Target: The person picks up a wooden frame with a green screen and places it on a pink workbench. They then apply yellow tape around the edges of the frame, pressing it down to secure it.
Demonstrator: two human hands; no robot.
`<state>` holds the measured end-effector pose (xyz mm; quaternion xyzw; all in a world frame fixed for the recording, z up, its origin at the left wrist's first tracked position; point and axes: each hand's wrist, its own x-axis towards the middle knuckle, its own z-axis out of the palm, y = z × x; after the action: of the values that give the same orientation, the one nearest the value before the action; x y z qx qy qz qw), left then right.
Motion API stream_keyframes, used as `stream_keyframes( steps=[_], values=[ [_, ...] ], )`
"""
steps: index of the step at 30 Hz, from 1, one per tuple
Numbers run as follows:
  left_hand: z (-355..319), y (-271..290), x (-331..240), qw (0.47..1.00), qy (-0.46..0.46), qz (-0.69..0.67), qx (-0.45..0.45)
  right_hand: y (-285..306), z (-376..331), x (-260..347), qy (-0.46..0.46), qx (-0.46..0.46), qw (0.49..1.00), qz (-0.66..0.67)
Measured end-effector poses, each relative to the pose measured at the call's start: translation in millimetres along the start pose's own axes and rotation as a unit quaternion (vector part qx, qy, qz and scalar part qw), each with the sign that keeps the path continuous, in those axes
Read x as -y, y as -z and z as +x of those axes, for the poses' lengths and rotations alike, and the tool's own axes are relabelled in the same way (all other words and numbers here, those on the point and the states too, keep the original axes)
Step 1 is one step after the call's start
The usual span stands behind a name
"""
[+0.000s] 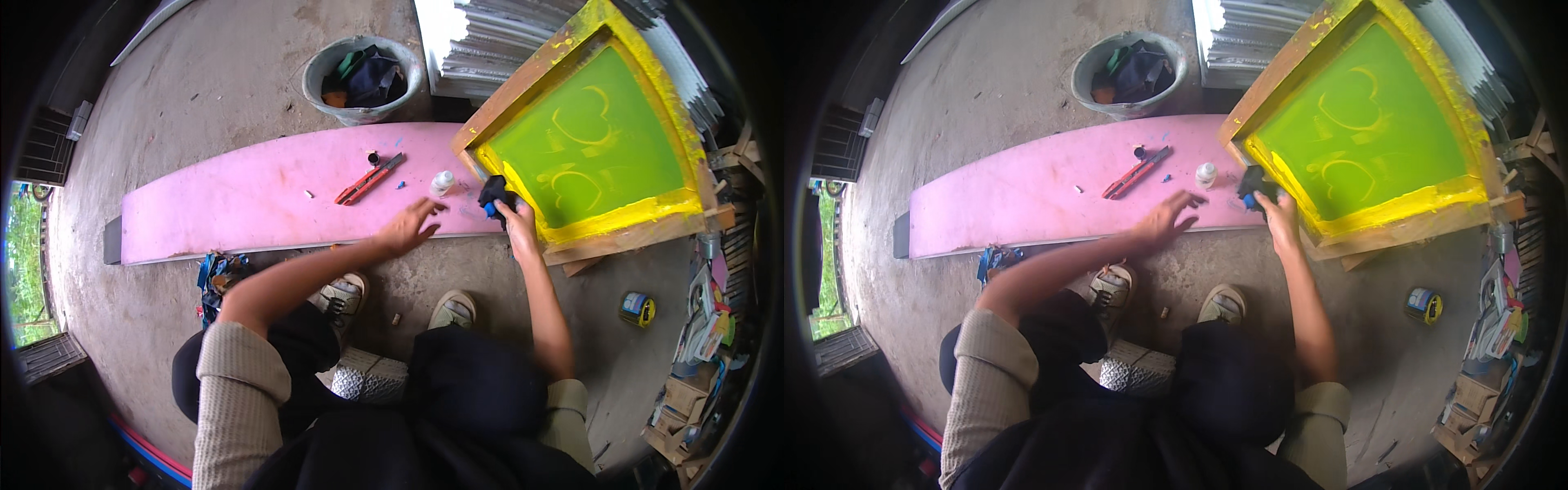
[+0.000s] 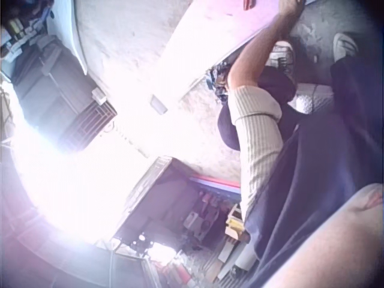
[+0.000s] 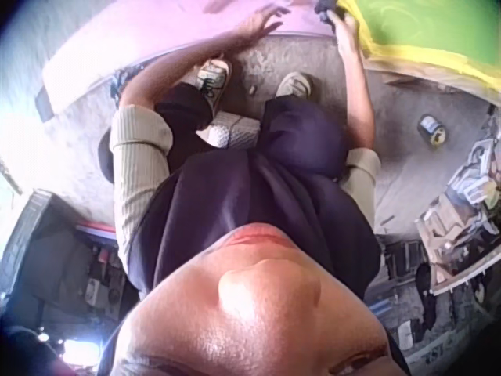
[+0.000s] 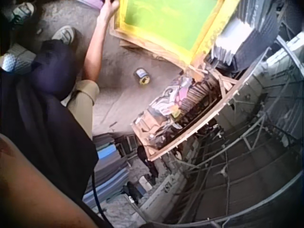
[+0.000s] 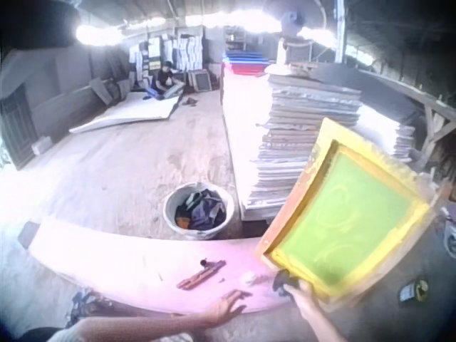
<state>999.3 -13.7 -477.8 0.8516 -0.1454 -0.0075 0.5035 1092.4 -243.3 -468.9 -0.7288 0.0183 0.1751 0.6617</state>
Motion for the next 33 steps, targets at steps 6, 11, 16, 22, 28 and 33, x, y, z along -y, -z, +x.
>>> stream_keyframes(
  steps=[6, 11, 16, 22, 28, 33],
  values=[
    [40, 79, -89, 0.98, 0.106, -0.166, 0.017, -60, -41, 111, 0.047, 0.094, 0.993, 0.046],
    [10, 119, -115, 0.977, 0.102, -0.16, -0.092, -107, -44, 136, 0.096, 0.16, 0.979, 0.082],
    [-13, 136, -84, 0.971, 0.145, -0.12, -0.146, -131, -37, 126, 0.07, 0.172, 0.982, 0.018],
    [-24, 99, 20, 0.98, 0.125, -0.001, -0.157, -100, -7, 66, 0.017, 0.108, 0.993, 0.038],
    [-20, 45, 75, 0.98, 0.088, 0.127, -0.127, -56, -12, 10, 0.015, -0.105, 0.993, 0.056],
    [31, 39, 67, 0.982, 0.12, 0.02, -0.141, 6, -20, -4, -0.053, -0.135, 0.963, 0.228]
  ],
)
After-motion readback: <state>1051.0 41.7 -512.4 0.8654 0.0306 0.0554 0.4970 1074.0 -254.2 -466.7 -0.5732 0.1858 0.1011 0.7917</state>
